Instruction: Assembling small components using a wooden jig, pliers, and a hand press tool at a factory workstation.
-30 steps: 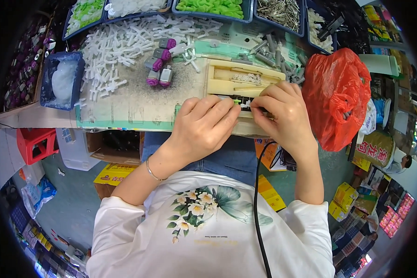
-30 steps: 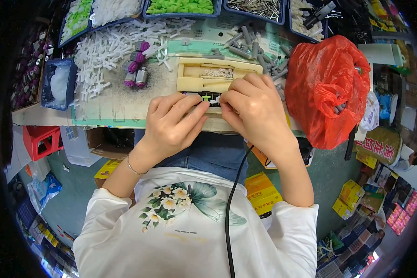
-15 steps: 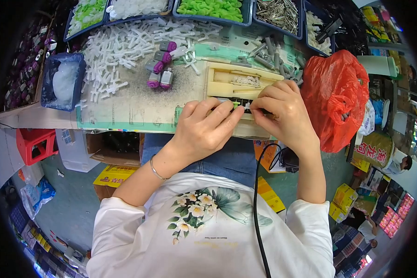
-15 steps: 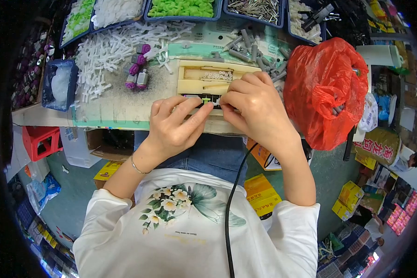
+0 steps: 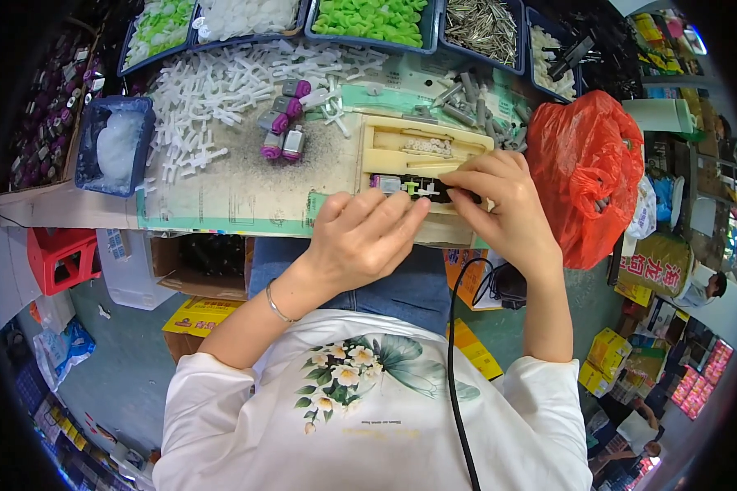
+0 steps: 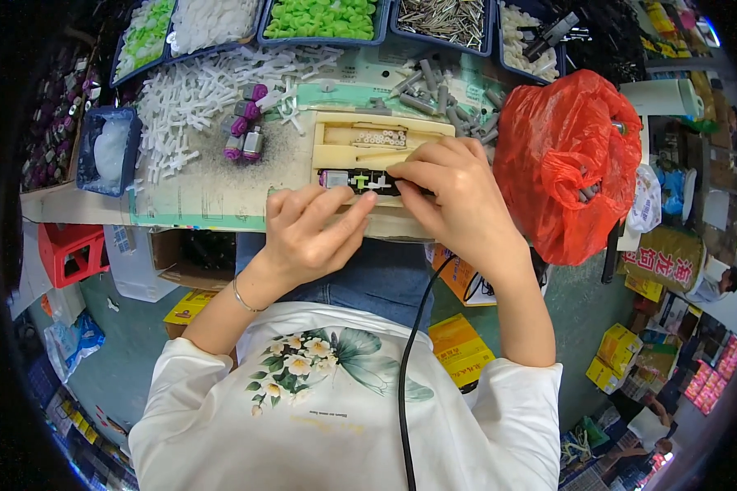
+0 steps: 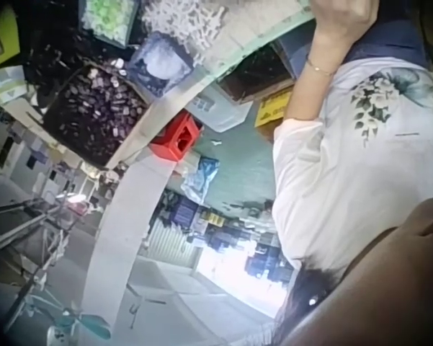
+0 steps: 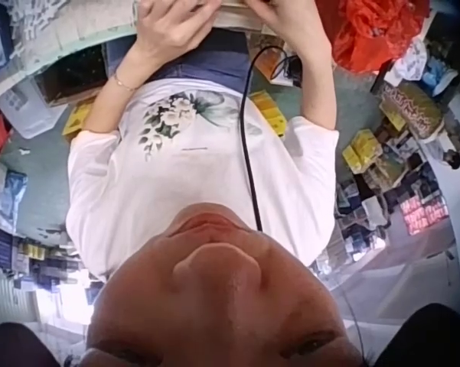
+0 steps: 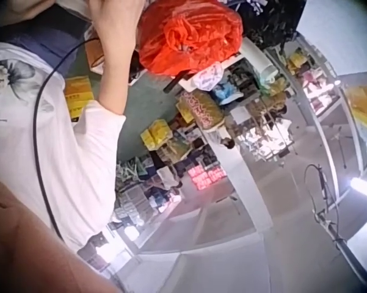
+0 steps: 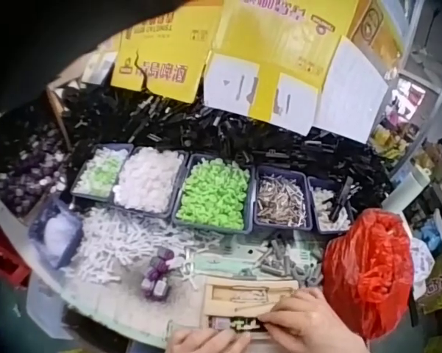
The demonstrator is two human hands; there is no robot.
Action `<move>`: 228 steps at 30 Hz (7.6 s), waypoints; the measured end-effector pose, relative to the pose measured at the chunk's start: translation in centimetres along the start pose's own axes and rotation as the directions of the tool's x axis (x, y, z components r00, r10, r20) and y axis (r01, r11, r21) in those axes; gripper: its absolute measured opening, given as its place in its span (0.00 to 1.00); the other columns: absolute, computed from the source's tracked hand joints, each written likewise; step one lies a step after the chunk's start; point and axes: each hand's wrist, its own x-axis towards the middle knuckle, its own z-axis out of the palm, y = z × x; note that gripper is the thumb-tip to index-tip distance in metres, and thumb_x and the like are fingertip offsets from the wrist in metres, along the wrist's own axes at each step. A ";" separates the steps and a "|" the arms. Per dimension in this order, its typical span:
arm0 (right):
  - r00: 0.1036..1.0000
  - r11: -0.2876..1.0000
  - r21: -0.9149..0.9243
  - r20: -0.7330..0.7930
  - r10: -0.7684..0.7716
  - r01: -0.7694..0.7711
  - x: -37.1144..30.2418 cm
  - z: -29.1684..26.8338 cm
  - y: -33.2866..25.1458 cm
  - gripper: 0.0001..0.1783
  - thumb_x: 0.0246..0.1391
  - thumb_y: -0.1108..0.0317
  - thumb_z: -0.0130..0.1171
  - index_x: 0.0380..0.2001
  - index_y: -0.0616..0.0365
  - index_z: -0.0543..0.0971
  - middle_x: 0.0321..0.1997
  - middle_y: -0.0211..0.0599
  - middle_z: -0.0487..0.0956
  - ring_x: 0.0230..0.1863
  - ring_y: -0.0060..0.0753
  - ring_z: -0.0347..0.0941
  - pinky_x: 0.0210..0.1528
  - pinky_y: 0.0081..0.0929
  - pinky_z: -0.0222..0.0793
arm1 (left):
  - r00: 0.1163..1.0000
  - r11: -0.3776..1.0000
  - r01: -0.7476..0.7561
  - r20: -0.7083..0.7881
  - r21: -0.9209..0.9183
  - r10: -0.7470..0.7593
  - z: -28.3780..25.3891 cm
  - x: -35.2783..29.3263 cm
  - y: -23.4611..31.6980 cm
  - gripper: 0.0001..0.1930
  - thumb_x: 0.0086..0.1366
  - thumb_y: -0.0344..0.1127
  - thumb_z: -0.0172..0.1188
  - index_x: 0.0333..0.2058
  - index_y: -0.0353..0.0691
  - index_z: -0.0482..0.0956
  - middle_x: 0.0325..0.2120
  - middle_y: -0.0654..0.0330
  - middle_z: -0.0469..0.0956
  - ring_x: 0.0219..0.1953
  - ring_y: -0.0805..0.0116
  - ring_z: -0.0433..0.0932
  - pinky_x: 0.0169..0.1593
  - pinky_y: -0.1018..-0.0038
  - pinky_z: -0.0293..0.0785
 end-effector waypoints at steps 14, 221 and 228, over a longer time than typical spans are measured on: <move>0.999 0.999 -0.041 0.039 0.005 -0.004 0.7 0.0 -0.6 0.12 0.33 0.76 0.60 0.28 0.57 0.81 0.30 0.33 0.72 0.38 0.36 0.67 0.46 0.32 0.59 | 0.980 0.967 -0.169 0.139 0.189 0.144 1.2 -0.7 0.7 0.20 0.48 0.36 0.60 0.43 0.44 0.80 0.29 0.72 0.69 0.31 0.77 0.65 0.39 0.75 0.52; 0.899 0.967 0.203 -0.378 0.221 -0.152 -1.3 -0.6 -1.1 0.07 0.41 0.82 0.59 0.28 0.64 0.78 0.30 0.39 0.76 0.32 0.35 0.72 0.35 0.26 0.67 | 0.847 0.564 0.522 -0.316 0.640 -0.426 -6.9 18.6 -34.0 0.23 0.51 0.41 0.63 0.46 0.41 0.69 0.42 0.51 0.73 0.40 0.47 0.75 0.40 0.51 0.71; 0.926 0.987 0.125 -0.349 0.140 -0.102 -0.2 -0.6 -1.9 0.07 0.41 0.80 0.61 0.28 0.62 0.79 0.30 0.39 0.76 0.33 0.38 0.72 0.36 0.29 0.68 | 0.897 0.827 0.427 -0.057 0.366 -0.438 -8.0 18.3 -38.1 0.23 0.53 0.36 0.63 0.49 0.43 0.71 0.45 0.44 0.69 0.43 0.43 0.74 0.46 0.58 0.73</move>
